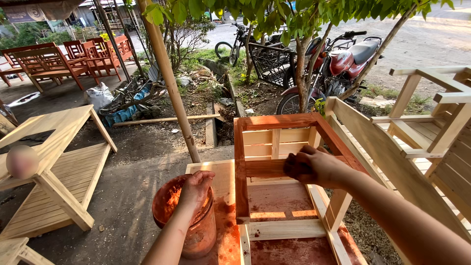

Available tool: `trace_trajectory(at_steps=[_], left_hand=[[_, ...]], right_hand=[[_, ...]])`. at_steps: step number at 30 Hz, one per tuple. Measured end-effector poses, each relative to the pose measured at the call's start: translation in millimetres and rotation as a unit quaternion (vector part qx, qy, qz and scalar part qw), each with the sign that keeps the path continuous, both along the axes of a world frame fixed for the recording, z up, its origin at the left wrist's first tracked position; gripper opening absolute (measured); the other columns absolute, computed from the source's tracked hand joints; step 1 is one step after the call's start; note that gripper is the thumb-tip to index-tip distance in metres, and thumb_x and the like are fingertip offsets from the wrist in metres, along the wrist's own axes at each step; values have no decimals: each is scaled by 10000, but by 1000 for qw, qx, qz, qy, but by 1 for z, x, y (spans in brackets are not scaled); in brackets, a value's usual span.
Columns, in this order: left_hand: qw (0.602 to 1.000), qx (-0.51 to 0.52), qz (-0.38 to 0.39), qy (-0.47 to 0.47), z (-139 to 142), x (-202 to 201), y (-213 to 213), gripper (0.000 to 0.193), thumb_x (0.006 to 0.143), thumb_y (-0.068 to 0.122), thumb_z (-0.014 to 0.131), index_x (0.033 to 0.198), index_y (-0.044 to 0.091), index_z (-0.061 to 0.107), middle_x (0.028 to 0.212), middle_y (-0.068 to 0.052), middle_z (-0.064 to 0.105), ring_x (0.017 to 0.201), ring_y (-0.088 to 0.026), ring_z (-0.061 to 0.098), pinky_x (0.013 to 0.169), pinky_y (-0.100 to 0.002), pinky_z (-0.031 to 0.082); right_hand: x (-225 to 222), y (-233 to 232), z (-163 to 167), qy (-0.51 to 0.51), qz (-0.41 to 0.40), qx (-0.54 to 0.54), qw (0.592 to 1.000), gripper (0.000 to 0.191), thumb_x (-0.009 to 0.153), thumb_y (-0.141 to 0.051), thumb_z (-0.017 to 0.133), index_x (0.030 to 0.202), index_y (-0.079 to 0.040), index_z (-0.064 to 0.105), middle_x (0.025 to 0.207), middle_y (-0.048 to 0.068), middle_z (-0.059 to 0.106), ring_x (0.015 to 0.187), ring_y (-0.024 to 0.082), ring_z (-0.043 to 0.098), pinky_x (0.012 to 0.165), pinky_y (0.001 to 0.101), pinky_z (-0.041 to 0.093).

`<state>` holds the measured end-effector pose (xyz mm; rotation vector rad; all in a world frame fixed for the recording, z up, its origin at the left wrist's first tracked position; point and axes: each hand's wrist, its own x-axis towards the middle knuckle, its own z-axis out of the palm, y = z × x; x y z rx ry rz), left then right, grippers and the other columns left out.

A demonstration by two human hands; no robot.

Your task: The person applies reddish-brown stain to a wooden chair frame using a cloth. They repeatedly dip the cloth into a container of stain and wipe the frame's surfaces, covering the top and side rails.

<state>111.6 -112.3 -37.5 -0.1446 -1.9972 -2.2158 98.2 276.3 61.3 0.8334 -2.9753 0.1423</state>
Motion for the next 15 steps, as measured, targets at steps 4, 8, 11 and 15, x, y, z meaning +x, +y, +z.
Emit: trace_trajectory(at_steps=[4, 8, 11, 15], left_hand=[[999, -45, 16, 11, 9, -10, 9, 171, 956, 62, 632, 1095, -6, 703, 1025, -35, 731, 921, -78, 652, 840, -201, 514], [998, -64, 29, -9, 20, -15, 19, 173, 989, 102, 637, 1108, 8, 721, 756, 21, 567, 587, -59, 433, 512, -213, 349], [996, -66, 44, -29, 33, -18, 25, 181, 984, 118, 617, 1109, 22, 705, 704, 53, 554, 530, -41, 423, 469, -210, 323], [998, -41, 39, 1, 40, -26, 29, 183, 968, 88, 630, 1116, 4, 698, 741, 50, 542, 567, -44, 418, 495, -202, 320]], right_hand=[[4, 32, 8, -2, -6, -17, 1000, 600, 734, -431, 820, 1277, -240, 653, 1240, 59, 566, 1175, 295, 576, 1025, 438, 489], [7, 48, 29, -83, -101, 31, 991, 491, 741, -385, 810, 1189, -224, 689, 1219, 24, 632, 1095, 223, 670, 981, 380, 538], [10, 53, 48, -138, -136, 30, 981, 396, 768, -383, 774, 1113, -191, 749, 1117, 46, 739, 1028, 232, 726, 921, 390, 566], [1, 59, 57, -170, -197, 89, 962, 357, 808, -401, 759, 1108, -209, 776, 1035, 56, 786, 985, 241, 749, 894, 394, 578]])
